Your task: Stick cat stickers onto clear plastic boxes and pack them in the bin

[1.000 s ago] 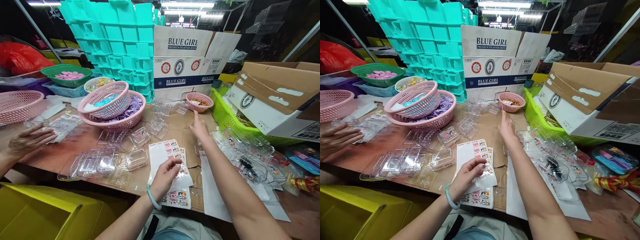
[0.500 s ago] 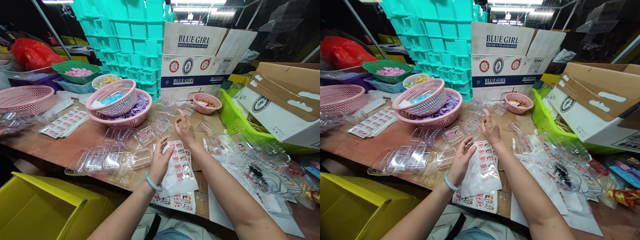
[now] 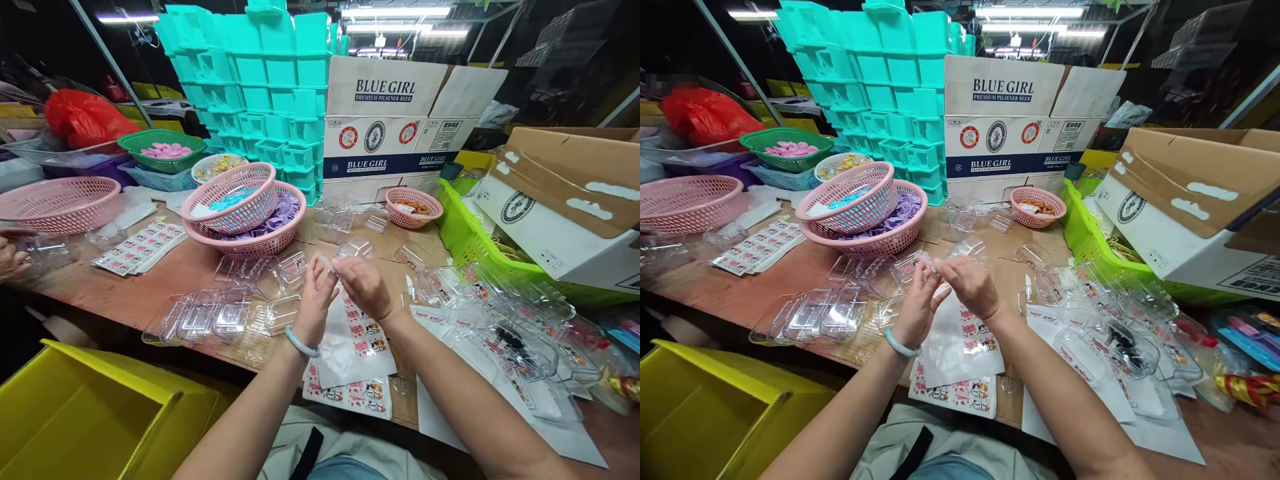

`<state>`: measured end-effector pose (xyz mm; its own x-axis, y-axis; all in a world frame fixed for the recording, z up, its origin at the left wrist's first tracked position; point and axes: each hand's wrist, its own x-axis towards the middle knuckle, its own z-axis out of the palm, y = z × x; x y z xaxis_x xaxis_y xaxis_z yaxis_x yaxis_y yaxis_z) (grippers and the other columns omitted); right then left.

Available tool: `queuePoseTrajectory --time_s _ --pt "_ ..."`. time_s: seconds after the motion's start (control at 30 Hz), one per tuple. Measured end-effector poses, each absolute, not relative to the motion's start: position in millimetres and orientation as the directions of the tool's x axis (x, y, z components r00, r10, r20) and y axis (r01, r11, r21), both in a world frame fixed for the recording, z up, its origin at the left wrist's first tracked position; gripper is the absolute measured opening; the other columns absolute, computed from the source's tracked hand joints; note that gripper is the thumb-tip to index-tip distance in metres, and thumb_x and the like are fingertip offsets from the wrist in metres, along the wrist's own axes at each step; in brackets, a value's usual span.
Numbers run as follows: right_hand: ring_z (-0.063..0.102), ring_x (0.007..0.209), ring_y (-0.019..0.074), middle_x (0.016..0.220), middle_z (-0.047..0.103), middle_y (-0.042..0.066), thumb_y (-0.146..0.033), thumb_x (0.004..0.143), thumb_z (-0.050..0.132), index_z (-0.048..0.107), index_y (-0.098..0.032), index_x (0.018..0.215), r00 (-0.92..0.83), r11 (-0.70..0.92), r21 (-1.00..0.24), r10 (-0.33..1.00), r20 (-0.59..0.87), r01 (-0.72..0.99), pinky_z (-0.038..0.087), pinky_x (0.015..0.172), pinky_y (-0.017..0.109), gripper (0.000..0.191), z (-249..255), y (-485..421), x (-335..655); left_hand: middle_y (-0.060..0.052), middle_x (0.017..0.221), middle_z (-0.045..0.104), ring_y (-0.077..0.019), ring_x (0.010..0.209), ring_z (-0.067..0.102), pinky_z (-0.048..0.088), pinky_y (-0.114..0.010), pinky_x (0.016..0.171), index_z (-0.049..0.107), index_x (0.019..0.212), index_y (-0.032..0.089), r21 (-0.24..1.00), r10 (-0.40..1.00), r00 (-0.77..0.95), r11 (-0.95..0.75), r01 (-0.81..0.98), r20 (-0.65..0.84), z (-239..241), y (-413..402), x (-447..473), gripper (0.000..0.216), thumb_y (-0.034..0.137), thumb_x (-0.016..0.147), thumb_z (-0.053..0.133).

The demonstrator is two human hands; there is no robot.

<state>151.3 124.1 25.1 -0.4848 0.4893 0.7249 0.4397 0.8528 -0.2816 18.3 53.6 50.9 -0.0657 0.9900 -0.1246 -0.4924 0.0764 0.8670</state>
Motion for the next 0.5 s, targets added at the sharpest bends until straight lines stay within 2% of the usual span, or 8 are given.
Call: queuePoseTrajectory --time_s 0.07,0.17,0.27,0.33,0.4,0.5 --pt "0.064 0.107 0.0187 0.114 0.068 0.007 -0.017 0.092 0.046 0.046 -0.028 0.133 -0.476 0.857 -0.318 0.495 0.727 0.405 0.052 0.096 0.040 0.042 20 110 150 -0.010 0.139 0.048 -0.0228 0.123 0.050 0.046 -0.033 0.092 0.043 0.131 0.029 0.840 0.989 0.021 0.136 -0.526 -0.147 48 61 18 0.061 0.052 0.080 0.065" --pt "0.062 0.112 0.0197 0.120 0.064 0.010 -0.019 0.089 0.052 0.025 -0.025 0.144 -0.370 0.779 -0.487 0.620 0.692 0.396 0.052 0.096 0.040 0.062 14 91 148 -0.011 0.127 0.056 -0.0207 0.109 0.057 0.046 -0.031 0.087 0.052 0.118 0.022 0.881 0.982 0.019 0.177 -0.440 -0.187 37 69 16 0.052 0.054 0.079 0.064" --pt "0.046 0.132 0.0233 0.127 0.059 0.013 -0.017 0.085 0.055 0.012 -0.020 0.147 -0.279 0.681 -0.651 0.732 0.622 0.337 0.038 0.109 0.050 0.076 11 76 151 -0.011 0.125 0.055 -0.0180 0.090 0.060 0.046 -0.033 0.083 0.054 0.117 0.022 0.989 0.992 -0.080 0.093 -0.115 -0.102 30 71 10 0.056 0.051 0.072 0.072" --pt "0.040 0.136 0.0225 0.128 0.058 0.013 -0.014 0.086 0.050 0.007 -0.021 0.147 -0.186 0.592 -0.733 0.804 0.565 0.333 0.031 0.112 0.054 0.075 7 70 155 -0.011 0.118 0.059 -0.0204 0.085 0.059 0.044 -0.038 0.085 0.057 0.117 0.022 0.981 0.996 -0.091 0.012 0.191 0.005 30 70 6 0.055 0.048 0.070 0.073" --pt "0.042 0.135 0.0212 0.134 0.054 0.014 -0.012 0.087 0.046 0.003 -0.023 0.148 -0.155 0.543 -0.760 0.837 0.525 0.356 0.031 0.112 0.054 0.076 1 71 158 -0.011 0.108 0.063 -0.0274 0.094 0.057 0.039 -0.043 0.092 0.061 0.118 0.023 0.900 0.990 -0.074 -0.074 0.429 0.117 35 70 4 0.054 0.045 0.070 0.073" --pt "0.037 0.138 0.0209 0.146 0.040 0.016 -0.008 0.082 0.047 -0.001 -0.026 0.150 -0.245 0.577 -0.702 0.816 0.524 0.417 0.033 0.111 0.051 0.085 -4 81 159 -0.012 0.099 0.065 -0.0347 0.109 0.051 0.031 -0.045 0.101 0.065 0.117 0.024 0.821 0.973 -0.029 -0.178 0.542 0.230 41 74 3 0.059 0.040 0.062 0.079"
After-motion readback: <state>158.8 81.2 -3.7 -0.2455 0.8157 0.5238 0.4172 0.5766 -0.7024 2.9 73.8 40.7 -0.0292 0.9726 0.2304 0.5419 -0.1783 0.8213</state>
